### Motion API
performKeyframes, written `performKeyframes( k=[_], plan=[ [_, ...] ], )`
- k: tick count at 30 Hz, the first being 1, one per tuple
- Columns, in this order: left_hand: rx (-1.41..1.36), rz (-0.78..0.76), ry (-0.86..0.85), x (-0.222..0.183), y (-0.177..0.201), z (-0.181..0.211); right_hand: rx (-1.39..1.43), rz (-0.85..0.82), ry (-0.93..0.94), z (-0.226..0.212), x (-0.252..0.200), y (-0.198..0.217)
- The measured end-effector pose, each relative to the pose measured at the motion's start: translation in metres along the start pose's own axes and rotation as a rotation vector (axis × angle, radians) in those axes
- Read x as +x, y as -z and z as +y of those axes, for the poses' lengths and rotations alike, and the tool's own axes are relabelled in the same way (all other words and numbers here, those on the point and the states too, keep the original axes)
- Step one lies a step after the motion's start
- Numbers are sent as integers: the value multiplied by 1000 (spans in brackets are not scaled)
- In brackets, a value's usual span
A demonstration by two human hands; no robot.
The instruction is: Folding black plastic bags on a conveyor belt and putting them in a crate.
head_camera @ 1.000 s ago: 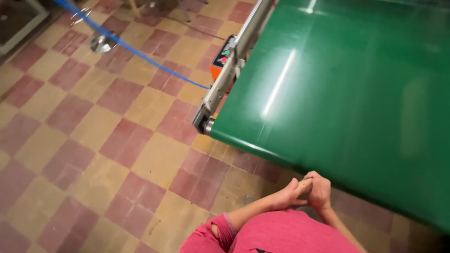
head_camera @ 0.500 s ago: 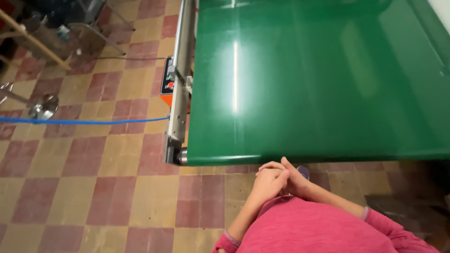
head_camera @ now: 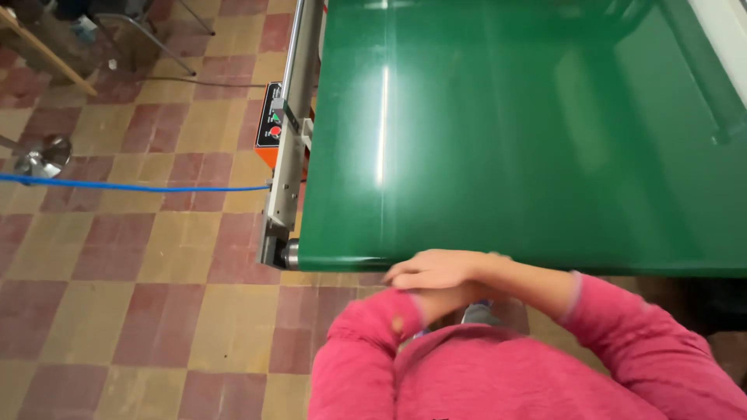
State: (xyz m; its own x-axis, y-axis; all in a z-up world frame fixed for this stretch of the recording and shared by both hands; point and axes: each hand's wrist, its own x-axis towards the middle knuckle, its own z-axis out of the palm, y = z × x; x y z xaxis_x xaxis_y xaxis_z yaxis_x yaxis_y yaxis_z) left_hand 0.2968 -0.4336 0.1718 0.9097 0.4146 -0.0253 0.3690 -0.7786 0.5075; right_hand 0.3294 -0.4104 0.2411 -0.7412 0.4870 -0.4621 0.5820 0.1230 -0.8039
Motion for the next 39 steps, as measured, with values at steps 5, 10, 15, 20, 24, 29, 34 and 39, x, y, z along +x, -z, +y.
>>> performKeyframes(
  k=[5, 10, 15, 20, 24, 29, 34, 39],
  plan=[
    [428, 64, -184, 71, 9, -52, -71, -170, 23, -32, 43, 26],
    [752, 101, -287, 143, -31, -132, -432, -423, -75, -87, 52, 26],
    [833, 24, -101, 171, -32, -169, -560, -502, 159, -87, 45, 13],
    [760, -2, -68, 180, -41, -159, -522, -576, 161, -81, 50, 10],
    [769, 6, -58, 175, -42, -154, -518, -537, 131, -81, 54, 7],
    [793, 37, -99, 168, -47, -152, -485, -588, 165, -77, 51, 2],
    [838, 86, -237, 165, -58, -140, -562, -718, 103, -62, 55, -14],
    [757, 124, -195, 167, -57, -131, -639, -811, -10, -83, 48, -23]
  ],
)
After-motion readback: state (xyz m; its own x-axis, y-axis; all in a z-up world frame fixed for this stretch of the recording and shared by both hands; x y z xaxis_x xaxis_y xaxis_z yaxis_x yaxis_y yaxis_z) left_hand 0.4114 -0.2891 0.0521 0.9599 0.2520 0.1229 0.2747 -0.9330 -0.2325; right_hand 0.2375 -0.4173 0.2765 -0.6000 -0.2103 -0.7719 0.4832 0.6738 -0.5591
